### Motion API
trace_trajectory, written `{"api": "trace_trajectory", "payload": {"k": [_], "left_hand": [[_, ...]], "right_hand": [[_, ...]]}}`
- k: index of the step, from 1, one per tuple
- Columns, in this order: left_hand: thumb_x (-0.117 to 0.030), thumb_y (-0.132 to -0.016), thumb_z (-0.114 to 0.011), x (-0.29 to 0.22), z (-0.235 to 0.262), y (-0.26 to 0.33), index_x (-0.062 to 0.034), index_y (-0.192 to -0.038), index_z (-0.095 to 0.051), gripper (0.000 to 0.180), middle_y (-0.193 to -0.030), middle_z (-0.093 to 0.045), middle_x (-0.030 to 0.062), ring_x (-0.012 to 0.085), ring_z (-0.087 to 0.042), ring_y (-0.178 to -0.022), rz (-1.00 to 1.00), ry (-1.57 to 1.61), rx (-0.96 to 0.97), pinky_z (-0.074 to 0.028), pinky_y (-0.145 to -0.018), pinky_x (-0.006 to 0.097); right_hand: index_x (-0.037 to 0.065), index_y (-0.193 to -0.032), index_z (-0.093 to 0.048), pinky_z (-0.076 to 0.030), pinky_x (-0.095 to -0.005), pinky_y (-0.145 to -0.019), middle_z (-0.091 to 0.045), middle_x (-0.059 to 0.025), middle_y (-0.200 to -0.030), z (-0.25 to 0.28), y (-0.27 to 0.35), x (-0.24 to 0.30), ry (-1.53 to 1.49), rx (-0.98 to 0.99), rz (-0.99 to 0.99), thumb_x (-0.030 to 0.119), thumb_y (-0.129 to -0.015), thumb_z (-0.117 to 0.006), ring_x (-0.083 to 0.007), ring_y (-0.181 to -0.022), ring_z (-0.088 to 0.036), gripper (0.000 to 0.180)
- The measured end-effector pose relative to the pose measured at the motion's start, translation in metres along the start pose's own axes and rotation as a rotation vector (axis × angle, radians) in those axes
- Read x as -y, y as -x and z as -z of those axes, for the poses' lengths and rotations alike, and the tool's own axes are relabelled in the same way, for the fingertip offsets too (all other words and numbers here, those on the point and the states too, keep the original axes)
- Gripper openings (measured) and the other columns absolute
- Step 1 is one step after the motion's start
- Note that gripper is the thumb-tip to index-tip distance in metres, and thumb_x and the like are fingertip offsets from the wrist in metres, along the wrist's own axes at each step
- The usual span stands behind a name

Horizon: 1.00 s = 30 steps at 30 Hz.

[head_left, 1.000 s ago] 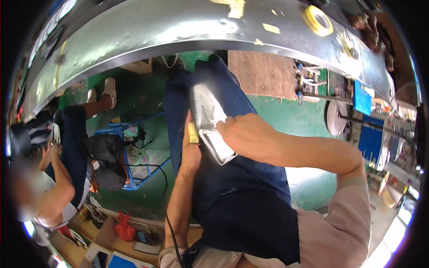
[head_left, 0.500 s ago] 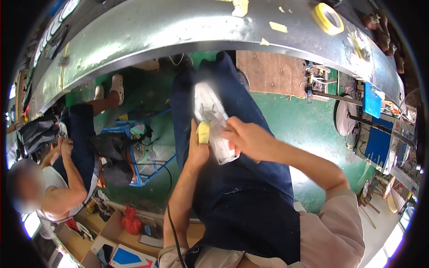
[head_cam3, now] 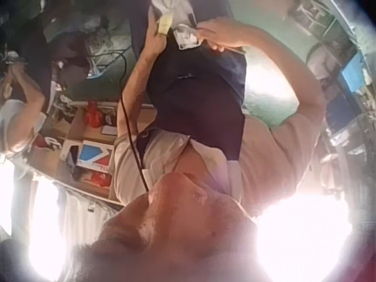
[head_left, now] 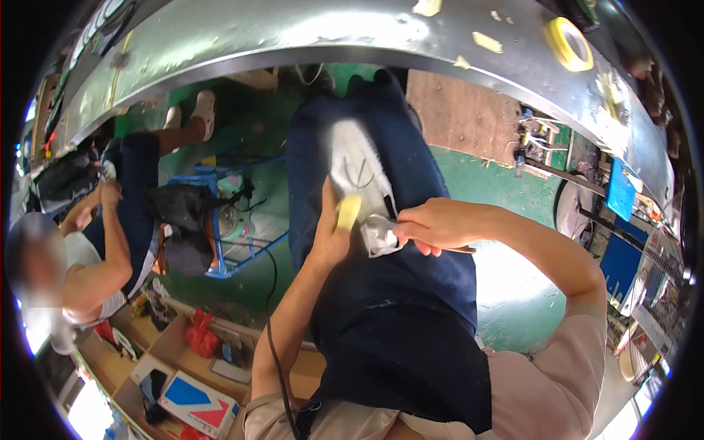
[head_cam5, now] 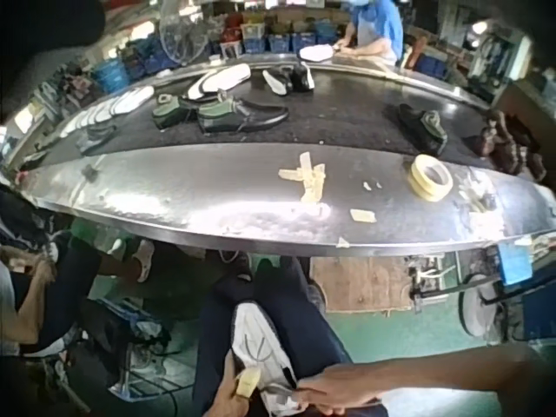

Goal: The person assembles shoe components by hand, hammering a shoe upper onto a last and attaching a shoe sole to create a workpiece.

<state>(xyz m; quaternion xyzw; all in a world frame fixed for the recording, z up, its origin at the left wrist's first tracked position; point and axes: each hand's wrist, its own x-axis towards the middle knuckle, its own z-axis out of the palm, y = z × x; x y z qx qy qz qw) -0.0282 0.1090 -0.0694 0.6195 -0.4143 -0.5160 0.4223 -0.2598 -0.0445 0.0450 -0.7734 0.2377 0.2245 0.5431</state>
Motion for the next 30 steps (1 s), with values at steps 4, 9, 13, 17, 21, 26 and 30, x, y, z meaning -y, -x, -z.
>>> {"api": "trace_trajectory", "payload": {"k": [4,9,13,17,21,26,30], "left_hand": [[-0.001,-0.104,-0.047,-0.033,-0.009,-0.005,0.0007,-0.174,0.01,0.09,-0.181,-0.011,0.0249,0.0323,-0.016,-0.167,-0.139,-0.154,-0.036,-0.013,-0.134,0.041],[-0.008,-0.101,-0.075,-0.044,-0.005,0.0,-0.0073,-0.169,0.03,0.125,-0.177,-0.017,0.0264,0.0334,-0.027,-0.162,-0.006,-0.055,0.112,-0.025,-0.132,0.045],[-0.013,-0.096,-0.083,-0.041,-0.005,-0.001,-0.0066,-0.166,0.034,0.137,-0.17,-0.033,0.0313,0.0367,-0.046,-0.154,0.014,0.095,0.147,-0.037,-0.128,0.045],[-0.014,-0.092,-0.088,-0.04,-0.008,-0.007,-0.0062,-0.168,0.03,0.141,-0.17,-0.039,0.0277,0.0354,-0.047,-0.153,-0.015,-0.087,0.128,-0.037,-0.127,0.045],[-0.037,-0.117,-0.053,-0.037,0.006,-0.034,-0.0057,-0.175,-0.021,0.073,-0.167,-0.046,0.018,0.0303,-0.049,-0.151,0.062,0.711,-0.032,-0.036,-0.127,0.041],[-0.038,-0.121,-0.039,-0.063,-0.001,-0.042,-0.0055,-0.167,-0.038,0.057,-0.158,-0.056,0.014,0.0234,-0.058,-0.141,0.078,0.662,-0.012,-0.043,-0.122,0.04],[-0.022,-0.118,-0.043,-0.016,0.01,-0.046,-0.0039,-0.161,-0.046,0.047,-0.145,-0.064,0.012,0.0234,-0.062,-0.132,0.317,0.86,-0.109,-0.045,-0.118,0.04]], "right_hand": [[0.002,-0.109,-0.061,-0.055,-0.0504,-0.066,-0.068,-0.0158,-0.072,-0.039,0.0,-0.009,0.417,-0.193,0.286,0.042,-0.111,-0.058,-0.0411,-0.071,-0.072,0.04],[0.0,-0.105,-0.06,-0.055,-0.0515,-0.062,-0.066,-0.0161,-0.069,-0.029,0.019,0.0,0.332,-0.105,0.207,0.037,-0.11,-0.06,-0.0405,-0.069,-0.072,0.037],[0.003,-0.104,-0.059,-0.055,-0.0477,-0.063,-0.068,-0.014,-0.074,-0.009,0.03,0.02,0.367,-0.291,0.118,0.034,-0.108,-0.065,-0.0356,-0.072,-0.073,0.032],[0.007,-0.105,-0.056,-0.055,-0.045,-0.062,-0.071,-0.0118,-0.083,-0.03,-0.018,0.005,0.306,-0.651,0.215,0.034,-0.107,-0.068,-0.0322,-0.077,-0.074,0.03],[0.005,-0.109,-0.059,-0.056,-0.0429,-0.063,-0.075,-0.0138,-0.09,0.005,-0.012,0.014,-0.169,-0.421,0.023,0.038,-0.112,-0.06,-0.0304,-0.08,-0.075,0.034],[0.003,-0.109,-0.059,-0.056,-0.0464,-0.068,-0.077,-0.0144,-0.093,0.021,-0.018,0.015,-0.352,-0.193,0.03,0.049,-0.115,-0.051,-0.0289,-0.081,-0.075,0.048],[0.001,-0.105,-0.055,-0.054,-0.0507,-0.067,-0.073,-0.0161,-0.08,-0.028,-0.043,0.024,-0.314,-0.479,-0.064,0.044,-0.116,-0.051,-0.0358,-0.071,-0.073,0.044]]}}
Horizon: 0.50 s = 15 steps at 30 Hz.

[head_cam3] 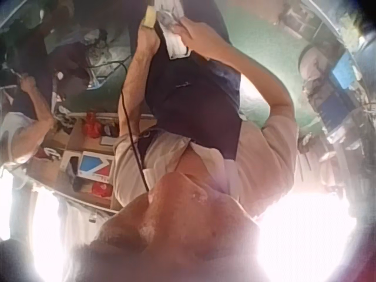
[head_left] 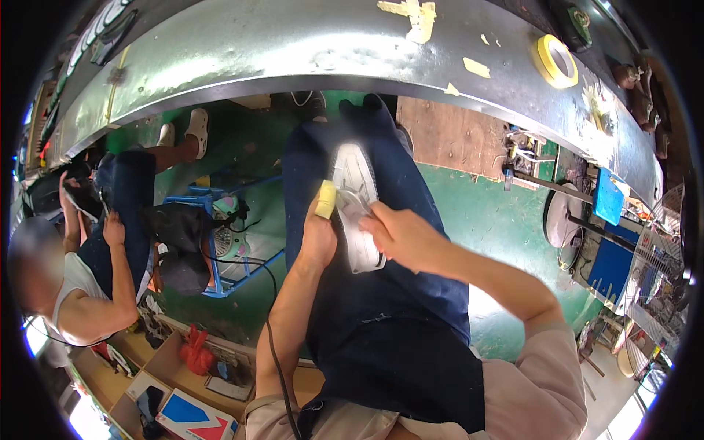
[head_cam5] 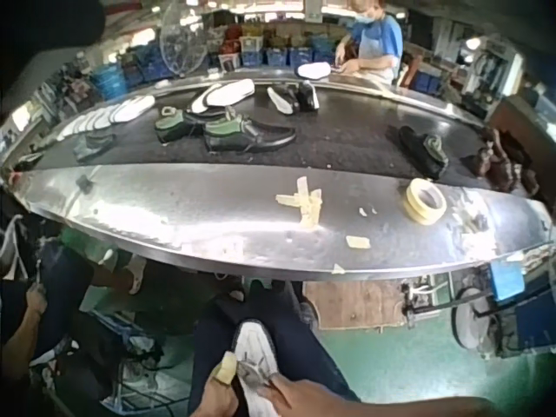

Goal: The person assembles shoe components by hand, hammering a shoe upper onto a last and attaching a shoe sole to create a workpiece.

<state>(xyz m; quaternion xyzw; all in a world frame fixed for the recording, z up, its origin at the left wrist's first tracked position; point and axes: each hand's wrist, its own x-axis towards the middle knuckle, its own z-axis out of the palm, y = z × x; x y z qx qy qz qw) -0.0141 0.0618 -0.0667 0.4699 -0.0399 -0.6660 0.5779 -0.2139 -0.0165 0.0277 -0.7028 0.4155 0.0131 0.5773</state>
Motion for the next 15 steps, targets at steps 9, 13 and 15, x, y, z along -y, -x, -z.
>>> {"api": "trace_trajectory", "payload": {"k": [9,13,15], "left_hand": [[-0.008,-0.105,-0.068,-0.017,-0.042,0.008,-0.0003,-0.156,-0.044,0.058,-0.137,-0.067,0.0137,0.0207,-0.065,-0.125,-0.255,-0.591,0.079,-0.052,-0.106,0.034],[-0.007,-0.097,-0.081,-0.009,-0.039,0.014,-0.0026,-0.163,-0.037,0.08,-0.14,-0.066,0.0137,0.0215,-0.065,-0.127,-0.291,-0.596,0.147,-0.054,-0.107,0.036],[-0.013,-0.097,-0.084,-0.006,-0.021,0.014,-0.0027,-0.164,-0.036,0.083,-0.144,-0.065,0.0126,0.02,-0.064,-0.13,-0.234,-0.633,0.083,-0.052,-0.11,0.036]], "right_hand": [[0.003,-0.118,-0.061,-0.055,-0.041,-0.062,-0.072,-0.0111,-0.082,0.027,0.02,0.007,-0.097,-0.195,0.089,0.03,-0.114,-0.056,-0.028,-0.069,-0.073,0.028],[0.005,-0.113,-0.059,-0.054,-0.0473,-0.061,-0.07,-0.0124,-0.082,0.037,-0.017,0.012,0.45,-0.297,0.469,0.029,-0.11,-0.063,-0.0346,-0.071,-0.072,0.025],[0.006,-0.105,-0.056,-0.055,-0.0474,-0.061,-0.071,-0.0128,-0.082,0.033,-0.026,0.014,0.579,-0.137,0.311,0.031,-0.11,-0.063,-0.0369,-0.073,-0.072,0.026]]}}
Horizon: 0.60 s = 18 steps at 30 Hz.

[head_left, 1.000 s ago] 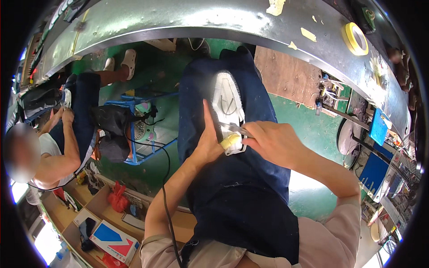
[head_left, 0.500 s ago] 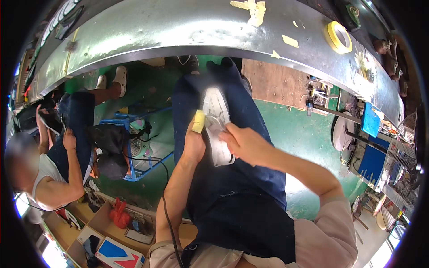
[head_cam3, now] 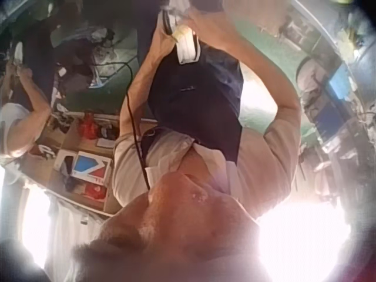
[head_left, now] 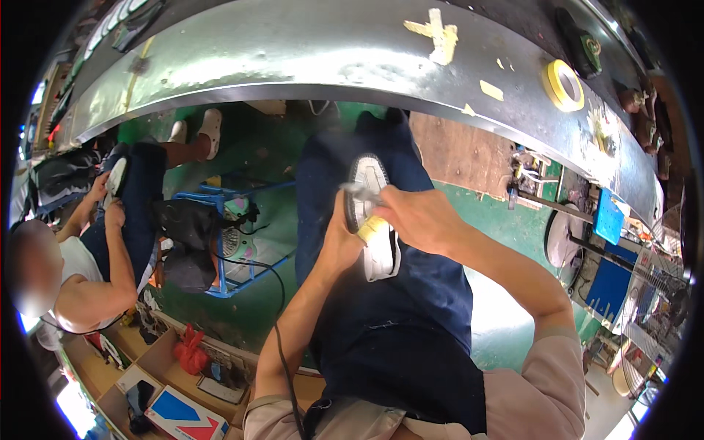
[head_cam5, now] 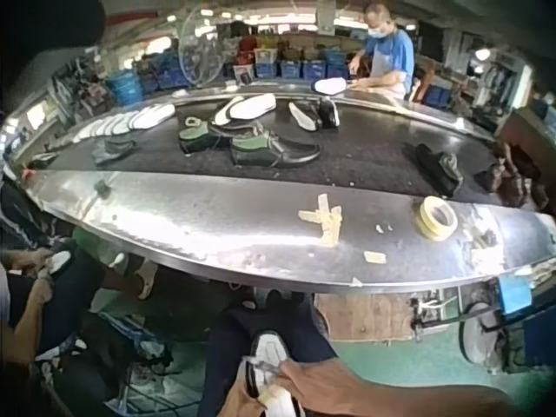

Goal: The person assembles shoe components by hand, hammering a shoe upper onto a last and attaching a shoe sole to create a workpiece.

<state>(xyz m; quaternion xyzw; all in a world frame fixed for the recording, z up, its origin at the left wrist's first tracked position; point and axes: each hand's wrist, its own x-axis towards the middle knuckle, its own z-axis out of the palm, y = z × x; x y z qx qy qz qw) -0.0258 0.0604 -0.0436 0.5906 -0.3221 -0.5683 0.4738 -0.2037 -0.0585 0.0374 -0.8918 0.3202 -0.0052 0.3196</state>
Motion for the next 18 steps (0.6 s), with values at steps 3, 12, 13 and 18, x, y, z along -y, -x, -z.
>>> {"api": "trace_trajectory", "payload": {"k": [3,12,13,18], "left_hand": [[-0.017,-0.101,-0.081,-0.022,-0.004,-0.011,-0.0015,-0.16,-0.044,0.071,-0.144,-0.065,0.0115,0.0185,-0.063,-0.131,-0.005,0.107,-0.066,-0.05,-0.112,0.035],[-0.082,-0.103,-0.038,-0.036,0.074,0.032,-0.0043,-0.159,-0.055,0.097,-0.175,-0.036,0.0235,0.036,-0.04,-0.16,-0.169,0.839,0.411,-0.032,-0.132,0.053],[-0.067,-0.103,-0.059,-0.04,0.074,0.047,-0.002,-0.164,-0.047,0.09,-0.172,-0.042,0.0241,0.0372,-0.043,-0.158,-0.02,0.489,0.249,-0.035,-0.131,0.05],[-0.008,-0.099,-0.077,-0.041,-0.009,0.055,-0.0071,-0.176,-0.013,0.1,-0.174,-0.037,0.0203,0.0288,-0.041,-0.158,0.271,-0.257,0.054,-0.032,-0.128,0.041]], "right_hand": [[0.003,-0.109,-0.057,-0.055,-0.0449,-0.061,-0.07,-0.0123,-0.079,-0.011,0.025,-0.016,-0.392,-0.186,-0.305,0.032,-0.113,-0.059,-0.0326,-0.07,-0.073,0.029],[0.007,-0.132,-0.063,-0.047,-0.0261,-0.058,-0.068,-0.0024,-0.087,-0.011,0.053,-0.053,-0.973,-0.205,-0.692,0.032,-0.117,-0.053,-0.0104,-0.073,-0.069,0.03],[0.007,-0.133,-0.063,-0.047,-0.0257,-0.058,-0.067,-0.0026,-0.087,-0.014,0.057,-0.053,-0.964,-0.204,-0.738,0.032,-0.117,-0.053,-0.0101,-0.073,-0.068,0.032],[0.008,-0.132,-0.064,-0.052,-0.0293,-0.065,-0.068,-0.0018,-0.085,-0.014,0.064,-0.055,-0.891,-0.205,-0.652,0.03,-0.116,-0.055,-0.0134,-0.072,-0.067,0.028]]}}
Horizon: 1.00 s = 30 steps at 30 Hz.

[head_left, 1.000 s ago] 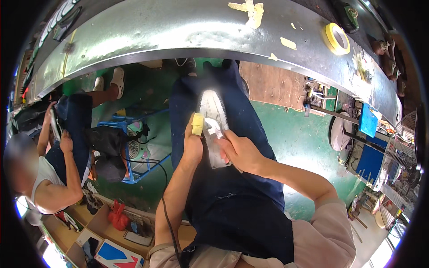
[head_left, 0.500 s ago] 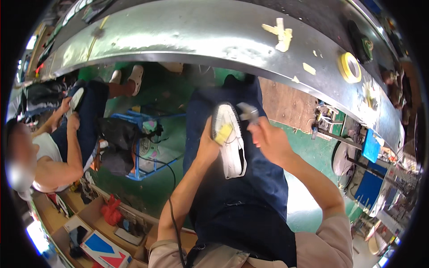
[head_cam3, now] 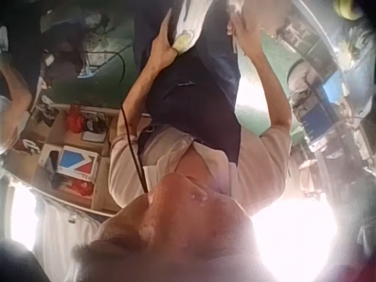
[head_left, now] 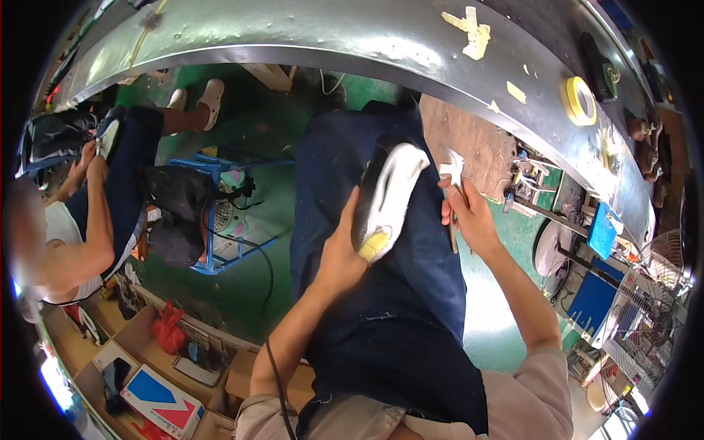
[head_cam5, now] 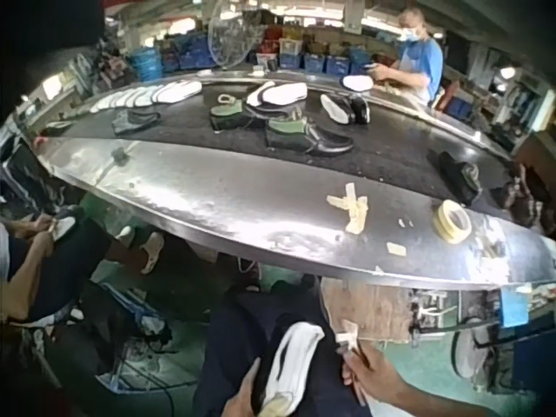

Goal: The person assembles shoe components by hand, hammering a shoe upper onto a last and attaching a shoe sole to create a workpiece.

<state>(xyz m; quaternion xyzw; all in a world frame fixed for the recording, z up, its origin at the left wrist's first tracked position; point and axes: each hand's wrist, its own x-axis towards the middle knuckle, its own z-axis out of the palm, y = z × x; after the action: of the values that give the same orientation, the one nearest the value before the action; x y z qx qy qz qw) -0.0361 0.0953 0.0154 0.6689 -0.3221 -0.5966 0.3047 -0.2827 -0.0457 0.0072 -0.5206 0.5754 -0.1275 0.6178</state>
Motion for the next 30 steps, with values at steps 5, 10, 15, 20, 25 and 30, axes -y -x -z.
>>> {"api": "trace_trajectory", "payload": {"k": [5,10,15,20,25,30], "left_hand": [[0.003,-0.1,-0.068,0.031,-0.025,-0.007,-0.0086,-0.177,0.0,0.103,-0.174,-0.031,0.021,0.0292,-0.038,-0.158,-0.305,0.411,-0.117,-0.033,-0.128,0.042],[0.005,-0.102,-0.065,0.042,-0.021,-0.013,-0.0053,-0.172,0.02,0.111,-0.171,-0.036,0.0256,0.0333,-0.045,-0.155,-0.391,0.27,0.028,-0.037,-0.126,0.042],[0.008,-0.1,-0.066,0.04,-0.019,-0.009,-0.0053,-0.172,0.022,0.114,-0.165,-0.045,0.0278,0.0351,-0.051,-0.15,-0.345,0.234,0.017,-0.039,-0.124,0.041],[0.001,-0.104,-0.067,0.028,-0.015,-0.004,-0.0107,-0.173,0.022,0.114,-0.167,-0.04,0.0303,0.034,-0.051,-0.15,-0.299,0.367,0.072,-0.044,-0.121,0.043],[-0.047,-0.116,-0.05,0.063,-0.022,-0.01,-0.0033,-0.164,-0.042,0.065,-0.151,-0.06,0.015,0.0281,-0.059,-0.14,0.058,1.283,0.124,-0.05,-0.114,0.04],[-0.04,-0.114,-0.057,0.066,-0.021,-0.025,-0.001,-0.15,-0.055,0.053,-0.132,-0.071,0.0115,0.0226,-0.069,-0.12,0.036,0.959,0.001,-0.054,-0.106,0.039]], "right_hand": [[0.002,-0.124,-0.061,-0.059,-0.0412,-0.073,-0.07,-0.0135,-0.088,-0.015,0.011,0.043,0.606,0.283,0.486,0.023,-0.11,-0.062,-0.0316,-0.075,-0.072,0.025],[-0.001,-0.113,-0.06,-0.058,-0.0477,-0.074,-0.069,-0.0165,-0.089,-0.037,0.01,0.081,1.138,0.42,0.916,0.016,-0.102,-0.066,-0.0383,-0.082,-0.074,0.021],[-0.002,-0.108,-0.06,-0.057,-0.0476,-0.068,-0.07,-0.0193,-0.086,-0.033,0.005,0.084,1.17,0.547,0.811,0.018,-0.103,-0.067,-0.0384,-0.082,-0.074,0.022],[-0.002,-0.106,-0.057,-0.056,-0.0485,-0.063,-0.07,-0.0197,-0.083,-0.051,0.034,0.093,1.289,0.479,0.741,0.024,-0.109,-0.063,-0.0383,-0.076,-0.074,0.027],[-0.001,-0.103,-0.056,-0.057,-0.0483,-0.061,-0.07,-0.0224,-0.079,-0.079,0.04,0.047,1.081,0.394,0.573,0.026,-0.11,-0.063,-0.0402,-0.07,-0.073,0.029],[0.0,-0.111,-0.056,-0.057,-0.0466,-0.061,-0.075,-0.0183,-0.088,-0.108,0.055,0.001,0.677,0.074,0.511,0.025,-0.112,-0.06,-0.0372,-0.075,-0.075,0.026]]}}
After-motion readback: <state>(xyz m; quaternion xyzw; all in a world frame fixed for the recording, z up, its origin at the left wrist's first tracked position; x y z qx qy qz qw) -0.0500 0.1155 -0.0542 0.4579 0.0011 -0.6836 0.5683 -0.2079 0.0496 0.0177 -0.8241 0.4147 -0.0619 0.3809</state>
